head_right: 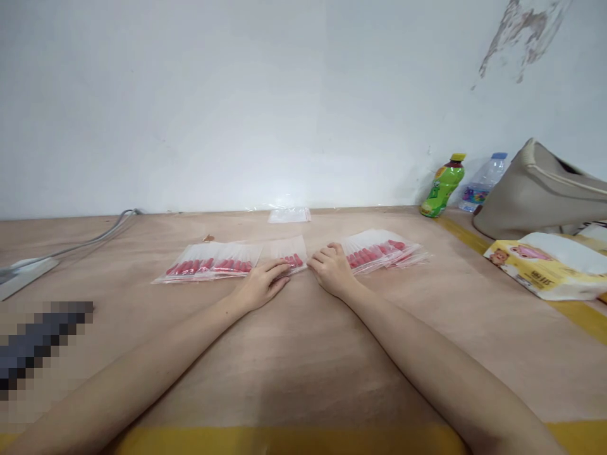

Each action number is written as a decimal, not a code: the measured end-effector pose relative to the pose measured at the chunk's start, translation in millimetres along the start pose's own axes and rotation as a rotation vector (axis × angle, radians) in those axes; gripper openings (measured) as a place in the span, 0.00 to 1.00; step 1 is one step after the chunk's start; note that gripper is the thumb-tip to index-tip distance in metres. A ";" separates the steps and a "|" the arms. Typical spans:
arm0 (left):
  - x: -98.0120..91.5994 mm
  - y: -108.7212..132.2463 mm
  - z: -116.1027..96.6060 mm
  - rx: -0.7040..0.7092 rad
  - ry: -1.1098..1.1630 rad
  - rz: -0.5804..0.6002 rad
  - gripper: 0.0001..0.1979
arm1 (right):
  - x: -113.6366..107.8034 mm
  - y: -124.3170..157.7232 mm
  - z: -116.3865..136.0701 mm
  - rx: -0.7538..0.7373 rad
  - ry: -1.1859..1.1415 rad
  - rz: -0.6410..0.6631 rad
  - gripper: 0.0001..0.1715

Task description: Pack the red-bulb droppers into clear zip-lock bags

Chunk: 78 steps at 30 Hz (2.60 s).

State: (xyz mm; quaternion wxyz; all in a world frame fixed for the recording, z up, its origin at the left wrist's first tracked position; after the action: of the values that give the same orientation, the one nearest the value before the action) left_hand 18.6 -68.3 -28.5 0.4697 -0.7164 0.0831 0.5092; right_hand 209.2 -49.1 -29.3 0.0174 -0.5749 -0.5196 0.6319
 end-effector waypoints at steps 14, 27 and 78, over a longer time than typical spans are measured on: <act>24.0 -29.4 -8.2 0.168 -0.202 -0.015 0.09 | -4.3 0.2 8.3 0.032 -0.068 0.012 0.10; 12.8 -26.9 -5.0 0.237 -0.316 0.008 0.11 | -11.5 1.2 12.5 0.056 -0.037 0.088 0.15; -88.5 82.2 83.2 -0.031 -0.392 -0.001 0.13 | 0.6 -30.7 59.0 0.260 -0.184 0.171 0.30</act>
State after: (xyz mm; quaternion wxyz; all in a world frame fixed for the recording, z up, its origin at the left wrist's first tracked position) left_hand -126.0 -81.8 -8.8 0.4663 -0.6108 -0.0181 0.6397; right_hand 147.5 -72.2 -20.8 -0.0096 -0.5495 -0.3822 0.7429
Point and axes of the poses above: each hand's wrist, its own y-axis away from the middle knuckle, its own x-axis out of the palm, z = x × y, the point moved 2 cm from there along -y, towards the middle knuckle, and after that the axes turned 1 degree about -x, right-handed, at the moved point
